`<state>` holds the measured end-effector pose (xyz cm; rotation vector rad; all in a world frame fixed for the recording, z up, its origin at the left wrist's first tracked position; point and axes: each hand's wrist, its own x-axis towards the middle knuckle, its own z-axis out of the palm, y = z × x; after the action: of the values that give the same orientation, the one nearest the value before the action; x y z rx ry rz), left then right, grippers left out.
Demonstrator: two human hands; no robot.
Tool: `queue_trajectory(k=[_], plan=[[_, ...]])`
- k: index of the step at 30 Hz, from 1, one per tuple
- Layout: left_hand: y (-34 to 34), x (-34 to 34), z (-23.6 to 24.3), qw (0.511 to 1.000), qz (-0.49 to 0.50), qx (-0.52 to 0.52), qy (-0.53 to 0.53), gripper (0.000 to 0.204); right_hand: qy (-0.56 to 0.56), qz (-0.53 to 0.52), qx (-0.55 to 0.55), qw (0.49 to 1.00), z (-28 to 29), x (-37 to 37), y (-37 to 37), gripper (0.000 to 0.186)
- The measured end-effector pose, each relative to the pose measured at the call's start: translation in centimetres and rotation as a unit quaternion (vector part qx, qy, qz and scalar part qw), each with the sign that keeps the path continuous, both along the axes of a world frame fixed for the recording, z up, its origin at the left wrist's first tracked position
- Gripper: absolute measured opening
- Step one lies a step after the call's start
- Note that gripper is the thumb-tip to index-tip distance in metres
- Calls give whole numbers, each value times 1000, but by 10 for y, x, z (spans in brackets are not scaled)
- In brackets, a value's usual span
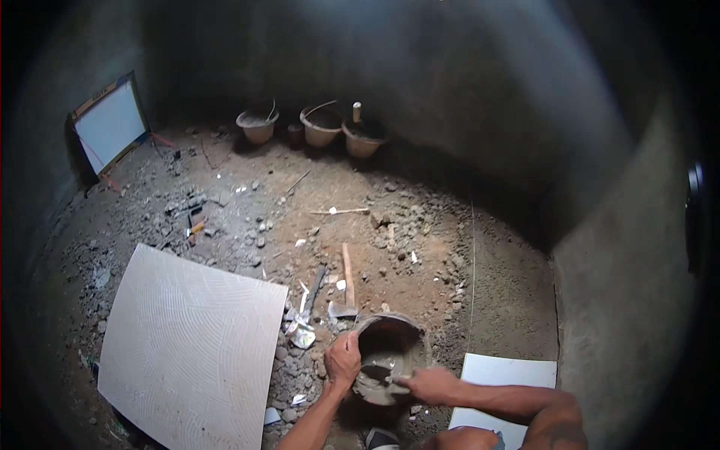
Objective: The person mixes mortar in a bucket using a trowel and then spreads the mortar onto the back of a large floor tile before lifting the tile.
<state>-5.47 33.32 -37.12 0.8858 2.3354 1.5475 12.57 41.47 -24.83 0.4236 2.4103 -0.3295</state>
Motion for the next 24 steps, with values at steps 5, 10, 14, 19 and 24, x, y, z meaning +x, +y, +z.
queue_trajectory(k=[5,10,14,19,24], plan=[[-1,6,4,1000,-9,-8,-23,31,126,38,154,979,19,-7,20,37],[1,6,-10,1000,-8,-8,4,30,113,56,211,969,-34,-23,38,27],[-3,5,-10,1000,1,-10,-5,30,20,154,172,973,-42,-36,31,25],[-1,10,-3,1000,-6,13,10,30,-5,200,92,976,-31,-36,44,22],[-12,12,-3,1000,-7,8,-13,28,-99,103,-45,989,-24,-41,56,22]])
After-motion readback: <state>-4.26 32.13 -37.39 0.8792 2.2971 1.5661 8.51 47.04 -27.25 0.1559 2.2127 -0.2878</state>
